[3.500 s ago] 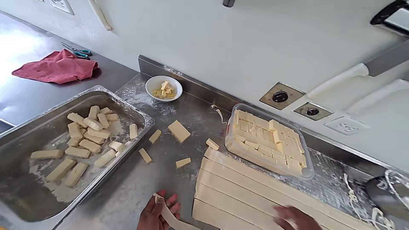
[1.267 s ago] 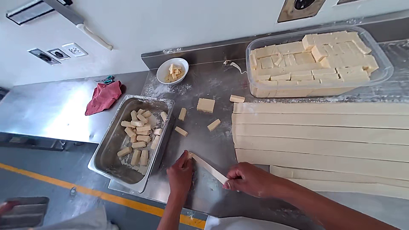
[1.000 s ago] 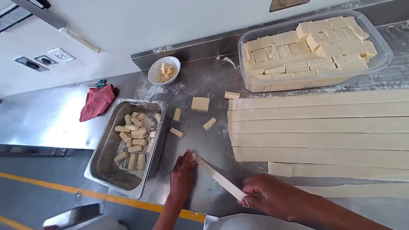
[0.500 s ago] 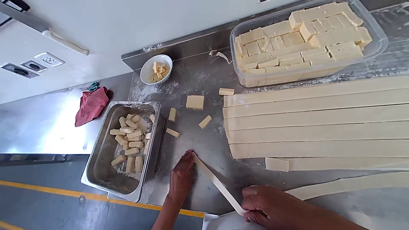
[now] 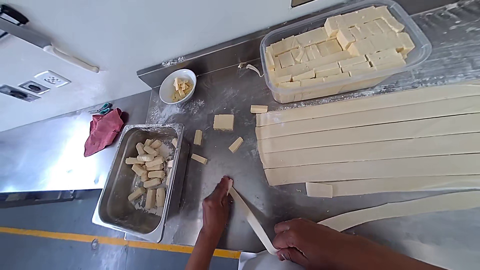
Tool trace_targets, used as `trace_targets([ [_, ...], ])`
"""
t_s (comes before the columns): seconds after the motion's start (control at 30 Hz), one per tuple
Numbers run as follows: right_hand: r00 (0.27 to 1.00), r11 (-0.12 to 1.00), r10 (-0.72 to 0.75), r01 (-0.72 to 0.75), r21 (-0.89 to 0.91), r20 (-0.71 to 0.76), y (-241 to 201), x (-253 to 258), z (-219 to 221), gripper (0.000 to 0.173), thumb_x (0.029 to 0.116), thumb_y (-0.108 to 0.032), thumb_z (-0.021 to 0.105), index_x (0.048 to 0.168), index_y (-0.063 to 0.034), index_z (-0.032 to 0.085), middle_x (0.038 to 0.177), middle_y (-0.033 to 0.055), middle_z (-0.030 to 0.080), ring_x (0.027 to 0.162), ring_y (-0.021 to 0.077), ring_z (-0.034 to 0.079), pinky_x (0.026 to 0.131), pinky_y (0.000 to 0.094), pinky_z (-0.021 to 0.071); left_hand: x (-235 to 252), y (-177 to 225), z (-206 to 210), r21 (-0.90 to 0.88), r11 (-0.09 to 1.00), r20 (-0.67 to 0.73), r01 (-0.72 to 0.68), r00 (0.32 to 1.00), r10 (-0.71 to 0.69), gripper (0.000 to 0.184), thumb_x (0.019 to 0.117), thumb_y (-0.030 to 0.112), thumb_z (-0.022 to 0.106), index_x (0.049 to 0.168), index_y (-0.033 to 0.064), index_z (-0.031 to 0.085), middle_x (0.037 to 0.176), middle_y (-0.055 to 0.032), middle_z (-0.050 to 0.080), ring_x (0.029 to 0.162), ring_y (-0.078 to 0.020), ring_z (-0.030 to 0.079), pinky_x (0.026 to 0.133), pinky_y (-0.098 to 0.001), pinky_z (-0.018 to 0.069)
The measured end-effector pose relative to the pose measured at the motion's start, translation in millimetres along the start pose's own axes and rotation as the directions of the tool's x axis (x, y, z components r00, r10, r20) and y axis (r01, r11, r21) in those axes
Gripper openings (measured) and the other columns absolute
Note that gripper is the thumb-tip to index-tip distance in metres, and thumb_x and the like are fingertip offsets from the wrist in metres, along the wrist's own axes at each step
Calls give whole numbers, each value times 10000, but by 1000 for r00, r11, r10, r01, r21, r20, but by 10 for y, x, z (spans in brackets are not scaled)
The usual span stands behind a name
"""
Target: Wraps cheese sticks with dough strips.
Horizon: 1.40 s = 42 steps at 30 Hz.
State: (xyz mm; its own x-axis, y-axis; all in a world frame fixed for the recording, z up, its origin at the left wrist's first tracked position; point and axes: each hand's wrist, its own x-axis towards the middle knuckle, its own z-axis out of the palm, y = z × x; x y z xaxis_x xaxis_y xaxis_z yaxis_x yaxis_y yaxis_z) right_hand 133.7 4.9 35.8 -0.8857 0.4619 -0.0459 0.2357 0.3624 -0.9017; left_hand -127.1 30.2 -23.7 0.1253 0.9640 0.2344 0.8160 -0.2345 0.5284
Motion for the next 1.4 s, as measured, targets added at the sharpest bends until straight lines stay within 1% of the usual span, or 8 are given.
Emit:
trace_targets([
  [0.13, 993, 999, -34, 36, 24, -111, 12, -9, 31, 285, 1026, -152, 557, 838, 26, 677, 756, 155, 599, 712, 271, 621, 621, 378, 494, -1, -15, 85, -34, 999, -2, 32, 999, -32, 391, 905, 97, 665, 1232, -117, 674, 1232, -261, 693, 1134, -449, 683, 993, -568, 533],
  [0.4, 980, 998, 31, -20, 56, -196, 11, -106, 53, 307, 1029, -170, 543, 813, 15, 659, 745, 135, 586, 687, 224, 591, 601, 329, 471, -83, 3, 87, -23, 989, 42, -147, 988, 148, 295, 930, -7, 540, 1138, -77, 736, 1207, -226, 716, 1155, -407, 685, 1013, -543, 531],
  [0.57, 988, 999, 5, 3, 51, -155, 14, -72, 76, 294, 1024, -160, 555, 828, 23, 674, 756, 146, 601, 713, 250, 612, 621, 353, 483, -74, -31, 159, -67, 997, 2, -45, 999, 45, 429, 895, 155, 670, 1225, -120, 676, 1250, -269, 682, 1187, -457, 653, 1045, -597, 486],
  [0.73, 992, 989, 122, -125, 83, 39, -41, -51, -11, 345, 1060, -221, 535, 889, 40, 682, 853, 173, 596, 824, 289, 606, 720, 404, 478, -25, 60, 210, 9, 996, -66, -89, 994, 89, 258, 901, -6, 612, 1106, -96, 740, 1165, -251, 722, 1129, -448, 687, 1015, -604, 509],
  [0.83, 996, 991, 93, -94, 97, 8, -5, -52, 2, 328, 1048, -190, 546, 864, 47, 679, 828, 176, 591, 811, 288, 602, 711, 394, 473, -121, 139, 196, -15, 981, 40, -195, 980, 196, 314, 906, -41, 526, 1143, -92, 726, 1230, -245, 701, 1177, -442, 664, 1030, -607, 494],
  [0.97, 996, 985, 88, -89, 150, 18, 9, -22, 32, 308, 1049, -165, 540, 901, 54, 696, 850, 176, 598, 834, 276, 595, 734, 382, 463, -123, 79, 170, -90, 993, 31, -77, 996, 80, 396, 904, 86, 629, 1234, -131, 665, 1248, -265, 683, 1168, -449, 666, 1049, -586, 485],
  [1.27, 993, 981, 118, -115, 156, -9, 39, -115, 28, 340, 1046, -206, 556, 869, 52, 690, 841, 174, 585, 815, 274, 584, 713, 382, 458, -106, 128, 232, -16, 975, 29, -222, 974, 223, 312, 925, -3, 523, 1144, -104, 721, 1224, -259, 698, 1178, -454, 659, 1033, -615, 486],
  [1.4, 994, 981, 104, -99, 164, -20, 55, -86, 67, 327, 1043, -193, 561, 879, 59, 689, 848, 186, 596, 820, 282, 593, 723, 391, 464, -80, 98, 185, -112, 991, 38, -75, 996, 80, 398, 915, 95, 627, 1237, -135, 660, 1237, -261, 689, 1169, -479, 655, 1042, -606, 485],
])
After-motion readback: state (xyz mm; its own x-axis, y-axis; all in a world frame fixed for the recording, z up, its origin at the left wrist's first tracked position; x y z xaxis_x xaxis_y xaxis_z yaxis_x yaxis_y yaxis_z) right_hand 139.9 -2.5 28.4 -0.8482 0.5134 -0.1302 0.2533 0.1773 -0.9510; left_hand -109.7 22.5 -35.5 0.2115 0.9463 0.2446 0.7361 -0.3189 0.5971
